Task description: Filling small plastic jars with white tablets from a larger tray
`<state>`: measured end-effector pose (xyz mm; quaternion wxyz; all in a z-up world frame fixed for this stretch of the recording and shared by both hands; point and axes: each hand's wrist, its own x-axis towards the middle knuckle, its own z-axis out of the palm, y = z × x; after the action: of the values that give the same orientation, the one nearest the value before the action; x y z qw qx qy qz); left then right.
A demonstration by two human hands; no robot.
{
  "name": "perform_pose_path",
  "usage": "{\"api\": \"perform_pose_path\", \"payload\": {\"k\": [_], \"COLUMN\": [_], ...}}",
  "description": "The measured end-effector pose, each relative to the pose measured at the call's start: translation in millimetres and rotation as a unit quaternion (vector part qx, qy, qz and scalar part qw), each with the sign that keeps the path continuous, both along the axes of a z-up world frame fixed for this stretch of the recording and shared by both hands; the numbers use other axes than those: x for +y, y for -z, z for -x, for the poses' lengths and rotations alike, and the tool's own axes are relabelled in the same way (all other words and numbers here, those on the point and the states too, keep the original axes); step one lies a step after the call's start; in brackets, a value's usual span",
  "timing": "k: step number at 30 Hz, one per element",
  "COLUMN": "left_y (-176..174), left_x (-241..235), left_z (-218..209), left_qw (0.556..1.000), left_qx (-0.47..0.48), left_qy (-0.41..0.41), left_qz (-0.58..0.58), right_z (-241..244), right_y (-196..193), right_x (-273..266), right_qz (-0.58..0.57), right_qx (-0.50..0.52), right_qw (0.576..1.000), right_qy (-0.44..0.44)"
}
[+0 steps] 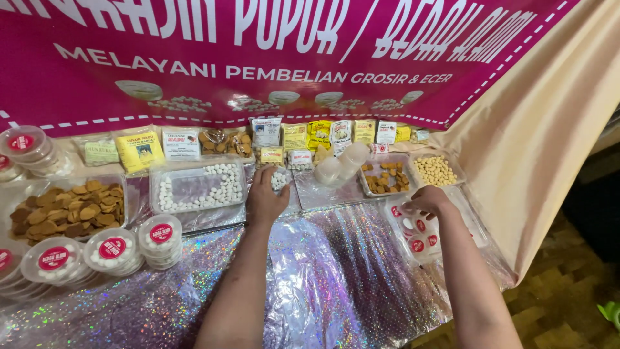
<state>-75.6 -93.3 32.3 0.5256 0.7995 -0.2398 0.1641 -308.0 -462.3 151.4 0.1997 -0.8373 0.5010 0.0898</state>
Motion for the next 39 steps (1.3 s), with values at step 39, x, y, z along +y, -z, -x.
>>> {"api": "perform_pose_path", "payload": {"k": [39], "left_y": [-6.5], "left_x": [3.2], "left_z": [2.9], "left_qw": [1.000], "left_qx": [-0.001], "left_qy": [0.011], "left_qz": [-0.007], "right_z": [-42.2], "right_y": [-77.8], "right_x": [-26.9], "right_qz": [0.060], "right_qx": [-0.087], "right_qw": [0.990], "right_qy": [-0.097]}}
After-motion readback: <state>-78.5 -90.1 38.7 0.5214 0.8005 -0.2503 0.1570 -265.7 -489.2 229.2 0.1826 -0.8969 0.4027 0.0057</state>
